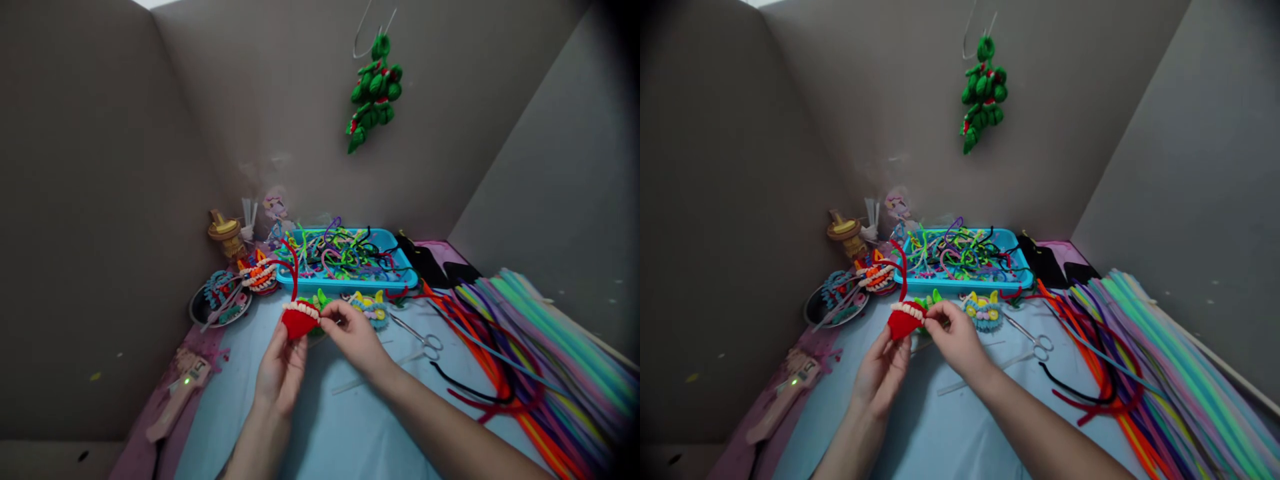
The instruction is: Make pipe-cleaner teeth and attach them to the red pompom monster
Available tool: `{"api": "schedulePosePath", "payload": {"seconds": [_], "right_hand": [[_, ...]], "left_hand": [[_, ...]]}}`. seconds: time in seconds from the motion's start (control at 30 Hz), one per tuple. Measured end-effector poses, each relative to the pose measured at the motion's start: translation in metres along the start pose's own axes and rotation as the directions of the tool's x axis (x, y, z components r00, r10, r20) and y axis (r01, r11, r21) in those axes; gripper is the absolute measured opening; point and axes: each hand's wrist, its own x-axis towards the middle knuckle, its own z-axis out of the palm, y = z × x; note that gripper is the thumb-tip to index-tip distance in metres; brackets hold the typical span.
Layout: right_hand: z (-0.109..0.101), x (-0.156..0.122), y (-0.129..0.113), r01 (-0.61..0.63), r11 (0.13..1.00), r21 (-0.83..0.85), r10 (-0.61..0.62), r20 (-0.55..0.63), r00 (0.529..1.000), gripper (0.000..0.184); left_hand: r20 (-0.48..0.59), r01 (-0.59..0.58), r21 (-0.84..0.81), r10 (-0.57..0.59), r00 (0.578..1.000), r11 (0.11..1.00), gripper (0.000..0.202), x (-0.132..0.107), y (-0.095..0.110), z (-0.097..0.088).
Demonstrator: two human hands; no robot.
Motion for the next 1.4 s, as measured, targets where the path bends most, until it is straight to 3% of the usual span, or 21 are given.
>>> {"api": "schedulePosePath", "payload": {"seconds": [0.2,0.33,0.57,0.8,0.93,1.0,1.1,1.17,1.3,1.4], "right_hand": [[0.004,-0.006,-0.004,0.053,0.995,-0.079,-0.055,-0.015,0.998,0.005],[0.005,-0.006,0.002,0.001,1.000,0.015,-0.001,-0.024,1.000,0.007],[0.007,-0.004,0.008,-0.017,0.989,0.147,0.024,-0.046,0.999,0.012],[0.007,-0.006,0.008,-0.023,0.987,0.158,0.031,-0.053,0.998,0.008],[0.009,-0.008,0.003,-0.075,0.971,0.226,0.082,-0.018,0.997,0.014],[0.010,-0.009,0.000,-0.181,0.900,0.397,0.169,0.065,0.984,0.022],[0.013,-0.010,-0.002,-0.338,0.666,0.665,0.246,0.231,0.941,0.041],[0.013,-0.009,0.000,-0.379,0.560,0.737,0.249,0.287,0.925,0.043],[0.010,-0.004,0.006,-0.418,0.441,0.794,0.271,0.326,0.906,0.032],[0.003,0.001,0.007,-0.409,0.435,0.802,0.275,0.314,0.909,0.028]], "left_hand": [[0.072,-0.077,0.030,0.075,0.995,0.997,0.037,-0.001,-0.003,-0.005],[0.153,-0.145,0.089,0.130,0.980,0.985,0.042,-0.003,-0.005,-0.008],[0.226,-0.161,0.137,0.127,0.966,0.977,0.048,-0.004,-0.011,-0.011],[0.285,-0.170,0.189,0.112,0.952,0.967,0.047,-0.005,-0.015,-0.014],[0.350,-0.243,0.204,0.161,0.923,0.948,0.046,-0.008,-0.015,-0.011],[0.374,-0.300,0.223,0.203,0.905,0.928,0.051,-0.007,-0.015,-0.010],[0.375,-0.357,0.300,0.235,0.897,0.885,0.068,-0.006,-0.015,-0.011],[0.376,-0.365,0.358,0.225,0.899,0.859,0.080,-0.004,-0.016,-0.014],[0.443,-0.373,0.407,0.177,0.879,0.834,0.086,-0.004,-0.017,-0.020],[0.423,-0.379,0.477,0.170,0.890,0.793,0.080,-0.004,-0.014,-0.021]]}}
